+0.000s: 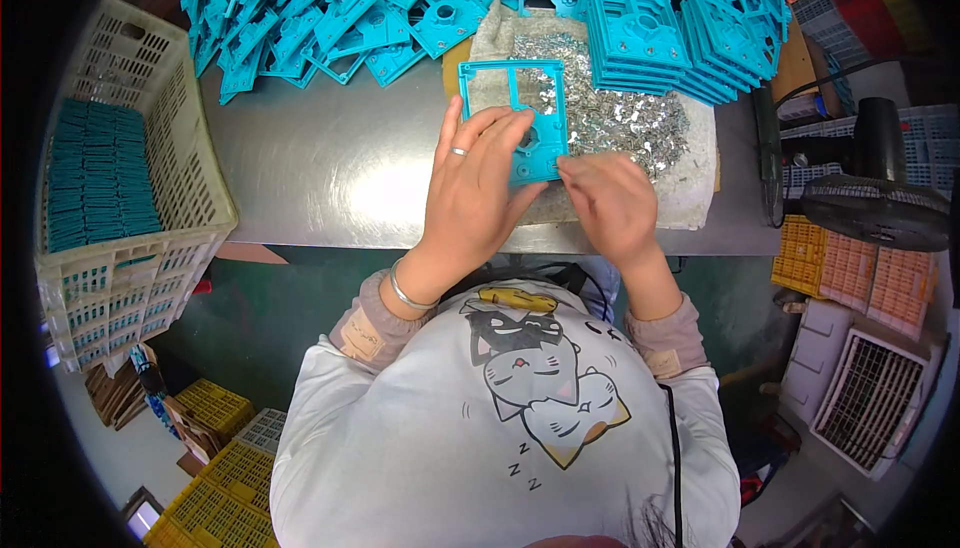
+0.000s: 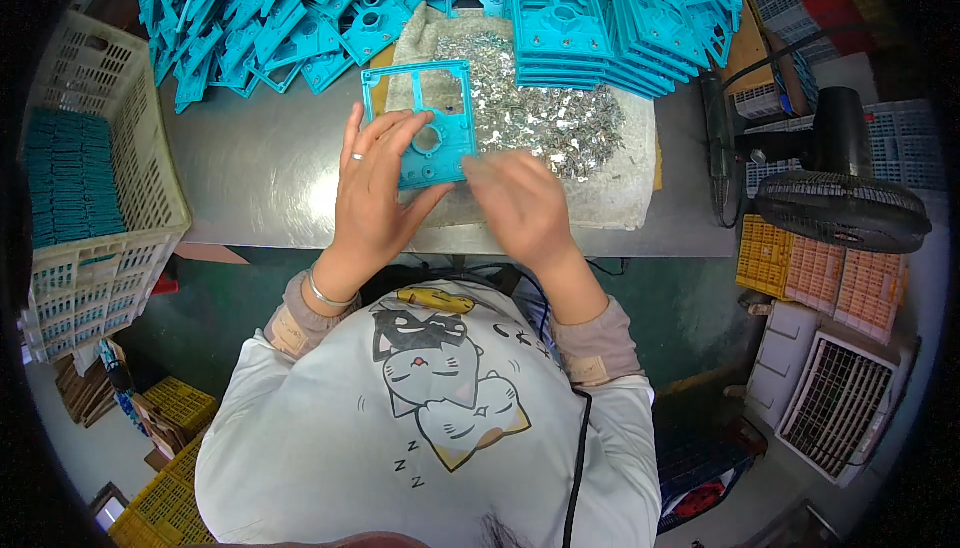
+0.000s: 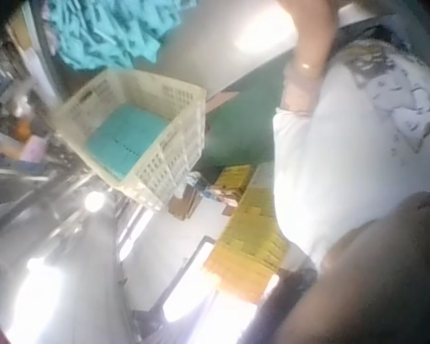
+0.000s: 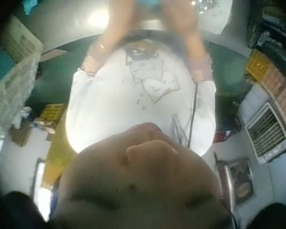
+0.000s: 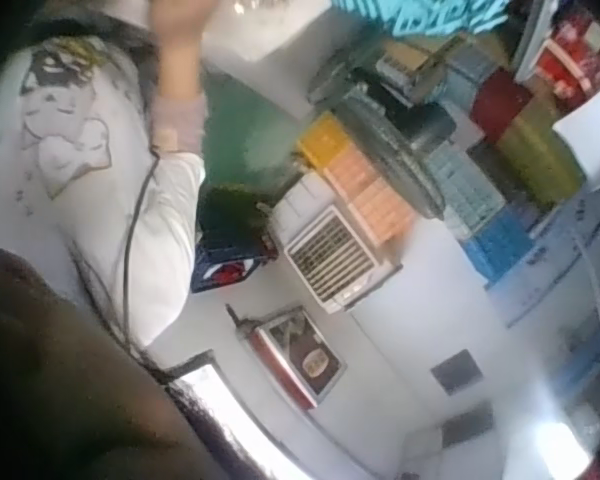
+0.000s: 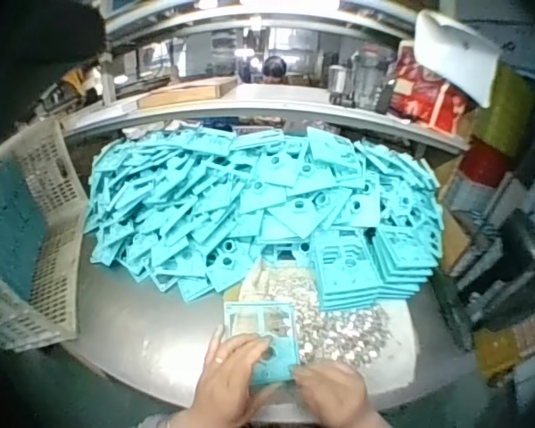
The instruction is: The person is inserting small metal components into blue plastic housing frames on a workbench.
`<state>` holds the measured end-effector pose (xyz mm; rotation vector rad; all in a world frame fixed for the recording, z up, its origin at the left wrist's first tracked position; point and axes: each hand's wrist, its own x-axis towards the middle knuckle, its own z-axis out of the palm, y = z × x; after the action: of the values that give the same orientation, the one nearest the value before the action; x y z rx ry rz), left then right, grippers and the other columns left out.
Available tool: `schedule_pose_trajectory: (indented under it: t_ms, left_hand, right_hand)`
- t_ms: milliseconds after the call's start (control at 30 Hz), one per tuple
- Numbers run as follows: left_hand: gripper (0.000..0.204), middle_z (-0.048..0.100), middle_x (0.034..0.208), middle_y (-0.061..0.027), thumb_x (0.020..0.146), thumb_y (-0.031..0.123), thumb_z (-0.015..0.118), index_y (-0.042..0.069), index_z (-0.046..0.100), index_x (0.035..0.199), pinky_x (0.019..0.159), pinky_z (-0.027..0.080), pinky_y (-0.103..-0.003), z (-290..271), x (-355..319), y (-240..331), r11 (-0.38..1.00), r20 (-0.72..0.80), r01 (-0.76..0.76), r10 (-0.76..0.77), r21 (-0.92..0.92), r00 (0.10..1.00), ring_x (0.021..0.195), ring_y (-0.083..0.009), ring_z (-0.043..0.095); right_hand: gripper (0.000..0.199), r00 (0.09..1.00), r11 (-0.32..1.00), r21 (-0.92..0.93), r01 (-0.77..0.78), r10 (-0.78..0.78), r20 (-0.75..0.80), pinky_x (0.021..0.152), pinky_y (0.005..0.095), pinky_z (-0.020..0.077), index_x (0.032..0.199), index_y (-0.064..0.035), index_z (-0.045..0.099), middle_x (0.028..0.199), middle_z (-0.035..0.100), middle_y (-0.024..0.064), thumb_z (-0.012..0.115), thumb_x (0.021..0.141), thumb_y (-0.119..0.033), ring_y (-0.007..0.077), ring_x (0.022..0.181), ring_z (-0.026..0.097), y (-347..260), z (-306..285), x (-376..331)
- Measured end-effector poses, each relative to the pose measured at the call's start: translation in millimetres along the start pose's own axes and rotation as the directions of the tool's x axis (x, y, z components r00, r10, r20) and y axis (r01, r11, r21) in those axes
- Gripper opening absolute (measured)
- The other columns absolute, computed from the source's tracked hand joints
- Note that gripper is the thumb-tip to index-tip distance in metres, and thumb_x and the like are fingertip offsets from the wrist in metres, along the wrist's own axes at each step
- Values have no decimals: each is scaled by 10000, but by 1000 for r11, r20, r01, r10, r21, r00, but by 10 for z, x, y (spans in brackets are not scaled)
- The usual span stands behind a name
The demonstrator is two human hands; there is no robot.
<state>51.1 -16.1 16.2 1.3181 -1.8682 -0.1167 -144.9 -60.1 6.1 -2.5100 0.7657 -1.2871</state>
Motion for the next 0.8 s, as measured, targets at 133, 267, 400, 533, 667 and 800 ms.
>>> schedule_pose_trajectory:
  t_ms: [133, 267, 400, 533, 667, 800]
  left_hand:
    - [787, 630, 1277, -118, 682, 94, 878, 44, 505, 1373, 1159, 293, -592, -3, 0, -1, 999, -28, -28, 27, -28, 999, 1182, -332, 587]
    - [799, 633, 1297, -120, 687, 100, 893, 39, 494, 1376, 1173, 273, -594, -31, -15, -7, 989, -46, 18, -25, -145, 999, 1204, -322, 596]
    - [821, 634, 1313, -120, 691, 104, 908, 39, 477, 1386, 1191, 233, -597, -40, -26, 9, 955, -99, -15, -16, -296, 995, 1255, -304, 591]
    - [818, 631, 1319, -117, 694, 99, 910, 40, 475, 1385, 1194, 220, -602, -47, -17, 31, 944, -108, -31, -5, -329, 994, 1267, -296, 587]
    - [787, 631, 1321, -105, 700, 97, 880, 53, 479, 1376, 1163, 277, -613, -38, -1, 6, 950, -105, -33, 0, -310, 994, 1229, -325, 580]
    - [749, 623, 1274, -117, 688, 49, 863, 54, 509, 1348, 1180, 277, -581, 62, -36, -183, 983, -44, 47, -56, -177, 997, 1209, -334, 577]
  right_hand:
    - [125, 982, 975, -134, 179, -170, 78, 761, 393, 573, 923, 33, 646, 1047, 731, 206, 694, 809, 13, 320, 896, 719, -61, -93, -29]
    - [139, 975, 987, 85, -133, 145, -165, 759, 391, 574, 915, 30, 636, 1051, 739, 210, 711, 813, 86, 314, 935, 729, -36, -102, -150]
    - [146, 902, 941, 265, -209, 291, -320, 792, 319, 587, 958, 47, 617, 1024, 750, 194, 685, 854, 125, 251, 928, 731, -47, -96, -238]
    - [136, 874, 932, 211, -296, 353, -334, 810, 309, 587, 989, 51, 623, 1028, 746, 171, 679, 875, 101, 236, 937, 725, 51, -146, -312]
    - [83, 833, 869, -22, -494, 466, -297, 762, 316, 561, 963, 17, 672, 983, 737, 124, 680, 885, 44, 209, 847, 710, 244, -297, -359]
    - [88, 854, 827, -222, -516, 477, -208, 720, 373, 526, 891, 11, 696, 903, 670, 117, 704, 810, 42, 298, 831, 659, 541, -408, -427]
